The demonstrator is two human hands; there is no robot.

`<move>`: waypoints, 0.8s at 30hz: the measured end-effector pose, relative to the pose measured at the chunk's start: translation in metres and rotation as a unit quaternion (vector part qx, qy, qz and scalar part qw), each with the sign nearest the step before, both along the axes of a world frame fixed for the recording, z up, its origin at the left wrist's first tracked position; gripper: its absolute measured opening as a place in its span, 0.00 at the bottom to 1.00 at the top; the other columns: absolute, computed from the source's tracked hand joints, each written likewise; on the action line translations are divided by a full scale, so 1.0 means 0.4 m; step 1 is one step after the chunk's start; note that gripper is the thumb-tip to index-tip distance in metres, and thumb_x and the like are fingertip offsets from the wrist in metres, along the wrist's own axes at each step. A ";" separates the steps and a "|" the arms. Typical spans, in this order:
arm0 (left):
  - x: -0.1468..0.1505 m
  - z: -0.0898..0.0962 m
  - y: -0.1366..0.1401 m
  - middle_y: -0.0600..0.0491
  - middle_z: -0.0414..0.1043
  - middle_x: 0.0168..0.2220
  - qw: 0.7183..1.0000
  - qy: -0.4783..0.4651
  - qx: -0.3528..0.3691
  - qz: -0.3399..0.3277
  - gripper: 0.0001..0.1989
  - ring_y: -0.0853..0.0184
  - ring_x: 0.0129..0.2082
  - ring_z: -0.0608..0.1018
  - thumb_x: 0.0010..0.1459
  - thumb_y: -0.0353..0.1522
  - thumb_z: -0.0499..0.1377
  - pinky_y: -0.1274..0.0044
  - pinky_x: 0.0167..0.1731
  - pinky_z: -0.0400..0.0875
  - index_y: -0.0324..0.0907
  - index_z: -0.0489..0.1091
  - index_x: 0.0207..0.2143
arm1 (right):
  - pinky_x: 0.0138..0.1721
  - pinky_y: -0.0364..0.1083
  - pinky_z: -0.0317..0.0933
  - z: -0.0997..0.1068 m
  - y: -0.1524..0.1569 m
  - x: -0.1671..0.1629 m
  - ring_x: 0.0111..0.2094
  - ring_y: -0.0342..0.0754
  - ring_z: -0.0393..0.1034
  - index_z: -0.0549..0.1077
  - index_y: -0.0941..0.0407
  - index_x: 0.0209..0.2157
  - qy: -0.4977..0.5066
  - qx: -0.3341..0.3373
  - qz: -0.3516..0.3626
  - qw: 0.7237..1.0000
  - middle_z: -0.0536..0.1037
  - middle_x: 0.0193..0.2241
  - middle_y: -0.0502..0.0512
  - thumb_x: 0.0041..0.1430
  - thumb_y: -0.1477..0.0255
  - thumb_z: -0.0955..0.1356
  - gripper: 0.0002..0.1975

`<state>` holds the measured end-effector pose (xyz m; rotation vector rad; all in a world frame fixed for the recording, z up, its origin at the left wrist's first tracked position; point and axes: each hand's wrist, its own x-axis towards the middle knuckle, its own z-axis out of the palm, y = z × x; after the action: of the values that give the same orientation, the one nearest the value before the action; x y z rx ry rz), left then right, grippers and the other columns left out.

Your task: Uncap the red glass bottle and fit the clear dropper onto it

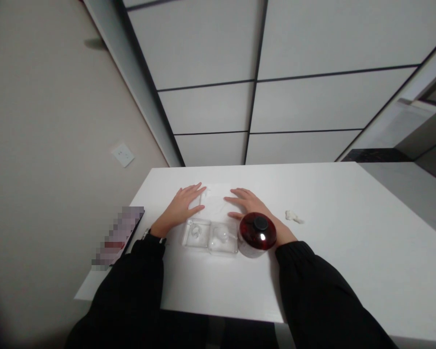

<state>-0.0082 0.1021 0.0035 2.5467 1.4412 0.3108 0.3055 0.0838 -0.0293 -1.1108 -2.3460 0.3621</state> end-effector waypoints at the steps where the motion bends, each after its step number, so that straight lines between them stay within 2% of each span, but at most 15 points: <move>1: 0.001 0.000 0.001 0.47 0.54 0.77 1.000 -0.010 0.006 -0.007 0.31 0.52 0.75 0.61 0.73 0.43 0.56 0.51 0.74 0.50 0.49 0.57 0.74 | 0.70 0.70 0.59 -0.001 0.000 0.000 0.73 0.62 0.59 0.73 0.44 0.65 0.007 -0.004 0.005 1.000 0.69 0.70 0.58 0.70 0.57 0.70 0.24; 5: 0.007 0.001 0.009 0.47 0.67 0.72 0.998 -0.057 0.037 -0.011 0.27 0.57 0.71 0.69 0.72 0.38 0.57 0.60 0.72 0.58 0.45 0.64 0.70 | 0.71 0.69 0.58 -0.003 0.001 0.002 0.72 0.62 0.59 0.75 0.47 0.64 0.031 -0.016 0.012 0.999 0.68 0.70 0.61 0.70 0.57 0.70 0.24; 9: 0.010 -0.003 0.021 0.48 0.76 0.65 0.996 -0.078 0.051 0.014 0.21 0.58 0.65 0.75 0.72 0.37 0.58 0.62 0.70 0.64 0.43 0.72 0.64 | 0.71 0.68 0.59 -0.001 0.000 0.002 0.72 0.62 0.61 0.76 0.48 0.63 0.032 -0.011 0.012 0.999 0.69 0.70 0.62 0.70 0.58 0.71 0.23; 13: 0.010 -0.007 0.025 0.47 0.75 0.66 0.995 -0.085 0.053 0.016 0.20 0.59 0.67 0.74 0.73 0.34 0.54 0.63 0.70 0.65 0.41 0.73 0.63 | 0.71 0.67 0.61 -0.005 0.005 0.004 0.71 0.63 0.62 0.76 0.47 0.63 0.025 -0.009 0.004 1.000 0.69 0.69 0.61 0.70 0.58 0.71 0.23; 18: 0.012 -0.010 0.025 0.50 0.70 0.69 0.995 -0.086 0.053 -0.016 0.21 0.61 0.69 0.71 0.75 0.31 0.49 0.62 0.71 0.63 0.43 0.73 0.64 | 0.71 0.67 0.60 -0.005 0.008 0.007 0.71 0.62 0.62 0.75 0.46 0.63 0.019 -0.014 0.006 1.000 0.69 0.69 0.60 0.71 0.56 0.70 0.23; 24: 0.012 -0.015 0.024 0.49 0.72 0.68 0.995 -0.084 0.048 -0.017 0.22 0.60 0.69 0.72 0.75 0.33 0.49 0.62 0.71 0.64 0.44 0.72 0.65 | 0.71 0.68 0.61 0.009 -0.005 0.003 0.71 0.63 0.62 0.74 0.43 0.64 0.026 -0.017 0.004 1.000 0.69 0.69 0.58 0.71 0.57 0.69 0.22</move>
<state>-0.0033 0.1117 -0.0025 2.5450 1.3502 0.5878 0.3067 0.0818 -0.0257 -1.0965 -2.3074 0.4301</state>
